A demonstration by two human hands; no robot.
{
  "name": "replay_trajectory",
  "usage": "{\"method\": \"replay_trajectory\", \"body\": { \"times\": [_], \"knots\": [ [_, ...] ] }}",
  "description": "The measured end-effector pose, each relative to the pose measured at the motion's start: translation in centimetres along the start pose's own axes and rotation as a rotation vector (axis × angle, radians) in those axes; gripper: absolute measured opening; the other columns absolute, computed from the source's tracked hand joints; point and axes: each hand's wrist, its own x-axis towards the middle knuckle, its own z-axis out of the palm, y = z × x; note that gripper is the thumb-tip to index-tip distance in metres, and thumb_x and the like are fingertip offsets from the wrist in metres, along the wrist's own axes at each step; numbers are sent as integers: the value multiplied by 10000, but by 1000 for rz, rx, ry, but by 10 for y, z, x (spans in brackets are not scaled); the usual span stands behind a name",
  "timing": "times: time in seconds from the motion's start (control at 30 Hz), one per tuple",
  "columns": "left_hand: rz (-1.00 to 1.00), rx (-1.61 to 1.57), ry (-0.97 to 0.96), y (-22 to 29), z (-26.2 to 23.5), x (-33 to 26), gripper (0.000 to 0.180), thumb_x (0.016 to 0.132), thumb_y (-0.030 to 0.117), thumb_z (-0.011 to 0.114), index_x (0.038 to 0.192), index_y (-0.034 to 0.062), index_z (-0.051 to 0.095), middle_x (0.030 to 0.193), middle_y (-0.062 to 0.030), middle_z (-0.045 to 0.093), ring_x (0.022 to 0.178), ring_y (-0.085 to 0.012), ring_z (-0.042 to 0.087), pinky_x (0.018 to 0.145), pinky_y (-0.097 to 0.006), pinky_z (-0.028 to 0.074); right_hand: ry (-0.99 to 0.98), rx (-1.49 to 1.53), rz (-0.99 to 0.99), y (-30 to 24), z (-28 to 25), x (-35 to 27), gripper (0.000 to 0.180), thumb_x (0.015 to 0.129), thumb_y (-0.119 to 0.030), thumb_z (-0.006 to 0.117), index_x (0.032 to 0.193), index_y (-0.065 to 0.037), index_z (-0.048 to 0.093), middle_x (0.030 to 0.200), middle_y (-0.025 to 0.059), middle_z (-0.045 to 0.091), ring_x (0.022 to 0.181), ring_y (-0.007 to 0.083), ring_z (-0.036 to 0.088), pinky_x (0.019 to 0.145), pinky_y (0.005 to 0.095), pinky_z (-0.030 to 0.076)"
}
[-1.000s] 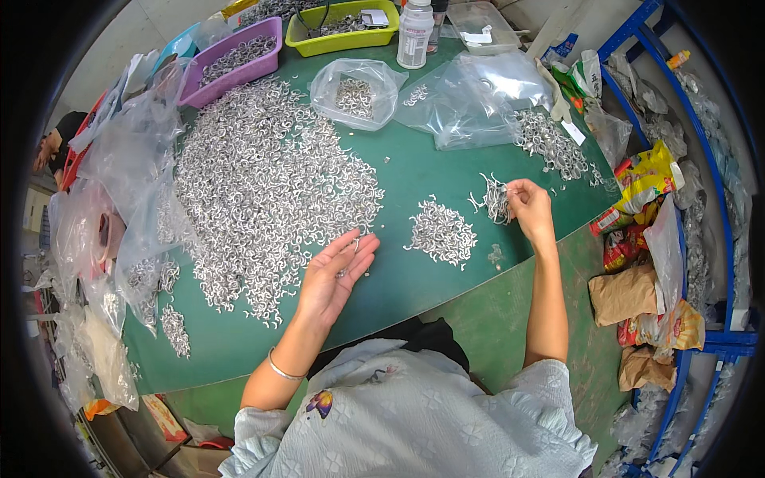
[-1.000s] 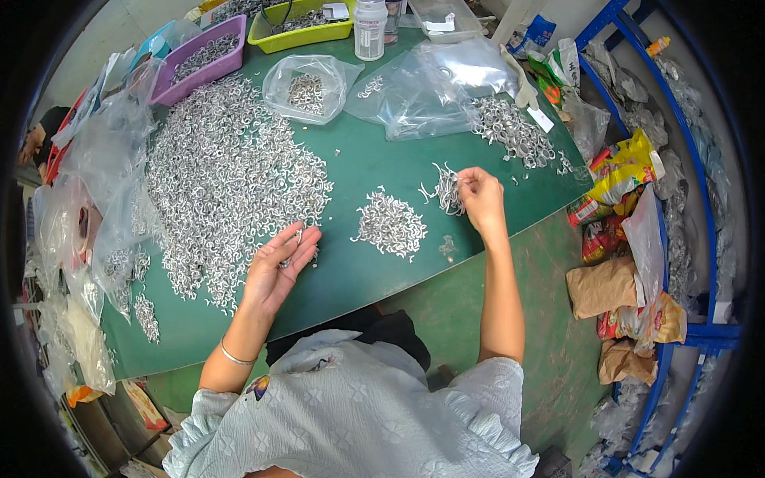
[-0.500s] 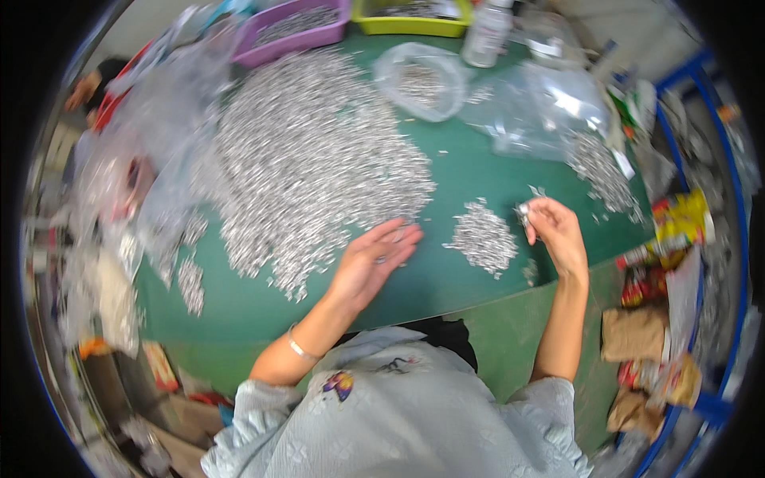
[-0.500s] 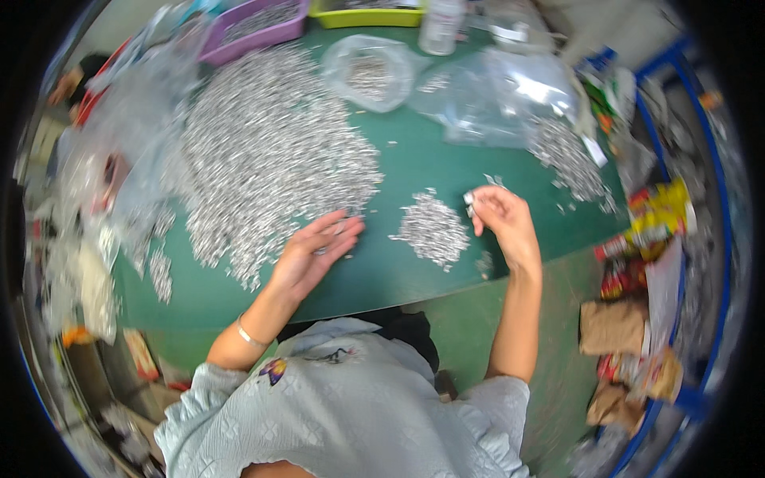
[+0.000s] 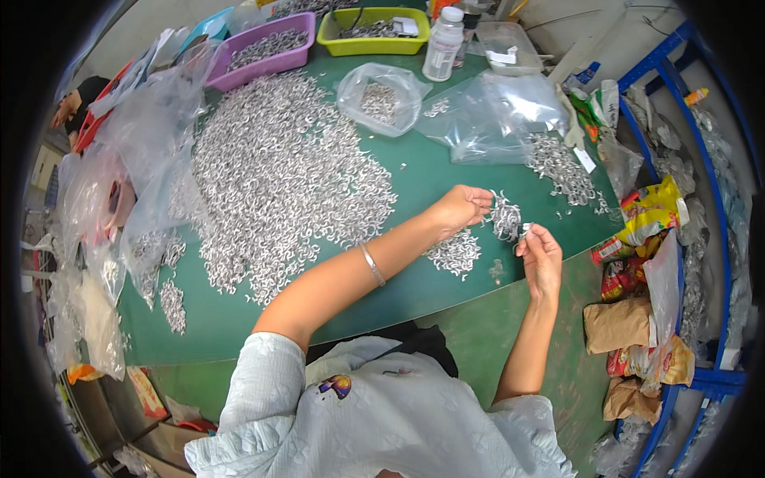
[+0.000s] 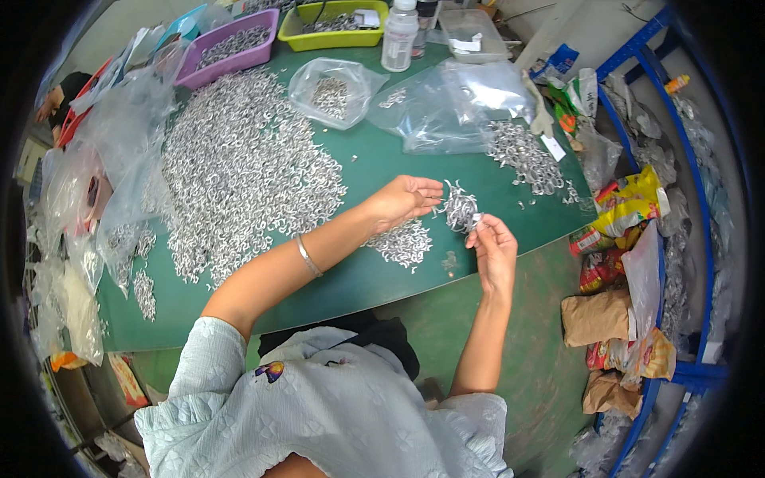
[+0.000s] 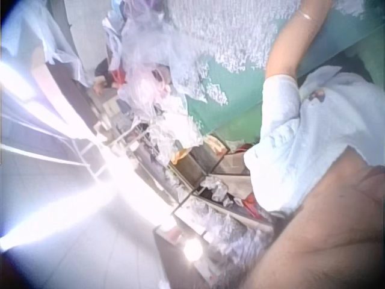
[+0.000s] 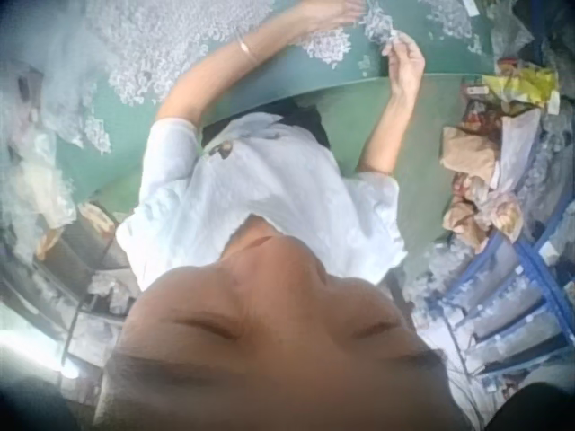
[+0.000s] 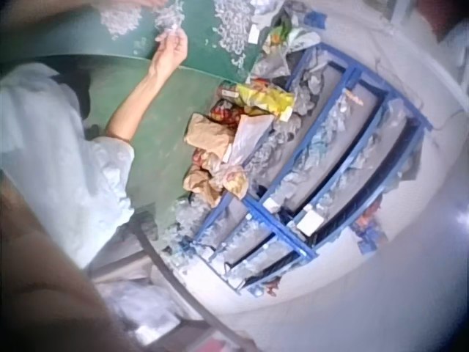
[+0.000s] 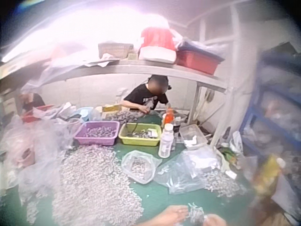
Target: The person sorts silver-colored metal links into piles by hand and سپس puts some of the links into a clear plastic bag on a green workbench.
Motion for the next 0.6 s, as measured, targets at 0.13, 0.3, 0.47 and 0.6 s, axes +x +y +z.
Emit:
{"method": "replay_trajectory", "body": {
  "times": [0.13, 0.3, 0.47, 0.6],
  "knots": [
    [45, 91, 30, 1, -4, -3, 466, 936, -28, 417, 1396, -95, 381, 1410, -247, 462, 1317, -309, 472, 1087, -385, 411, 26, 35, 29, 3, -5, -10, 131, 936, -18, 599, 1062, 14, 585, 802, 75, 621, 686, 146, 593, 640, 280, 504],
    [31, -771, -90, -6, -38, -60, 519, 981, 142, 407, 1447, -57, 298, 1449, -290, 395, 1373, -399, 380, 1095, -476, 392, -55, 176, 136, 16, 21, -13, 133, 943, -13, 586, 1074, 8, 581, 836, 70, 619, 706, 151, 594, 627, 279, 499],
    [278, -909, -133, -12, -58, -144, 565, 925, 134, 410, 1454, -43, 319, 1517, -285, 290, 1408, -418, 309, 1141, -507, 313, -240, 196, 276, 33, 79, -26, 138, 944, 1, 574, 1082, 7, 583, 876, 78, 623, 723, 156, 597, 632, 293, 496],
    [317, -833, 231, -35, -72, -210, 549, 837, -1, 489, 1381, -47, 428, 1430, -233, 428, 1324, -344, 430, 1109, -439, 365, -424, 185, 380, 57, 123, -42, 167, 942, 21, 554, 1107, 12, 581, 905, 85, 632, 726, 157, 598, 635, 298, 499]
  ]
}}
